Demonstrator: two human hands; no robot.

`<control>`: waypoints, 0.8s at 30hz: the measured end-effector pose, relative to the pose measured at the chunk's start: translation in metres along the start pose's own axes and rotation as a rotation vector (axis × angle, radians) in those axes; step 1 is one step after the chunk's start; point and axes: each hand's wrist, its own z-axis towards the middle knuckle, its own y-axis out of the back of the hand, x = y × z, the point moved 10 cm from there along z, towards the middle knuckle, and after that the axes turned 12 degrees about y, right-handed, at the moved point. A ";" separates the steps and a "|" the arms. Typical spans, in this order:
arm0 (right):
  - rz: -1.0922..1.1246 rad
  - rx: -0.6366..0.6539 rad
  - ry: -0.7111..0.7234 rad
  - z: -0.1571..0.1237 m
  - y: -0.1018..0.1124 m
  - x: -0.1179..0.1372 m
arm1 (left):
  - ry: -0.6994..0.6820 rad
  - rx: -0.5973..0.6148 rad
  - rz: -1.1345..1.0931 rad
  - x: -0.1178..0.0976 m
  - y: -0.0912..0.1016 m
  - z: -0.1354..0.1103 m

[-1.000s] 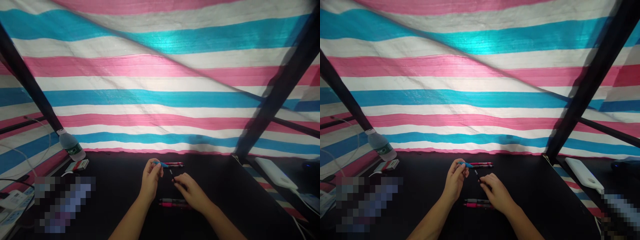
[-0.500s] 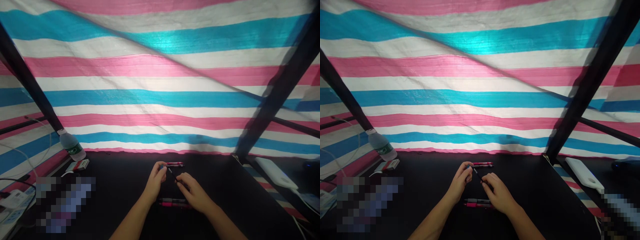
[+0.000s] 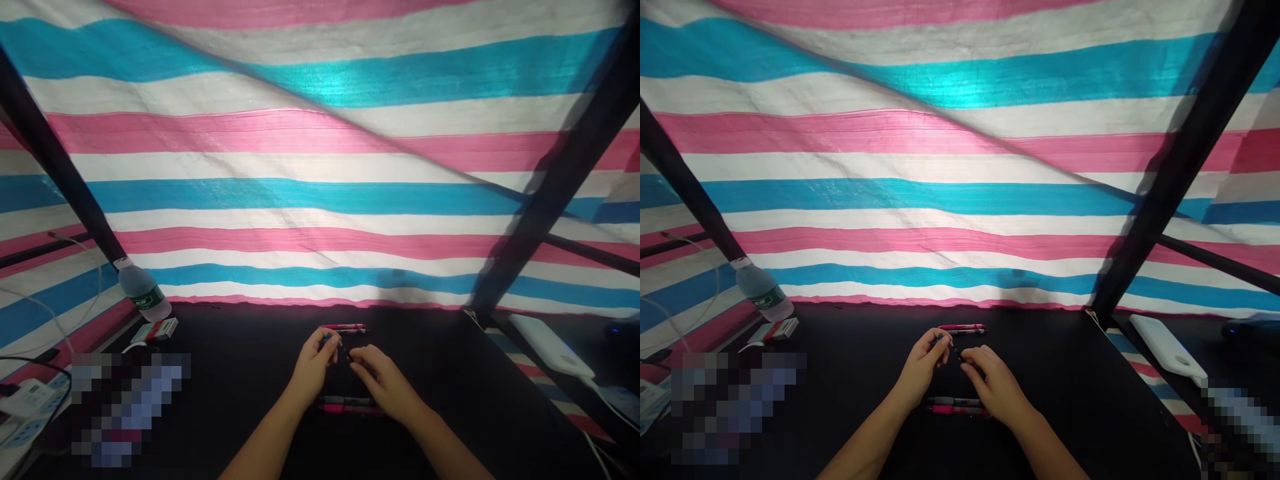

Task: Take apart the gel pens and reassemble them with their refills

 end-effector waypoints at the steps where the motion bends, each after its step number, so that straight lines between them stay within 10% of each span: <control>1: 0.003 -0.002 0.000 0.000 0.000 -0.001 | 0.011 -0.006 -0.049 0.000 0.002 0.001; 12: 0.068 -0.003 0.001 0.003 0.002 0.004 | 0.281 0.063 -0.512 0.018 -0.002 -0.001; 24: 0.029 -0.017 -0.030 -0.002 0.000 -0.007 | 0.137 0.063 -0.356 0.003 -0.003 -0.001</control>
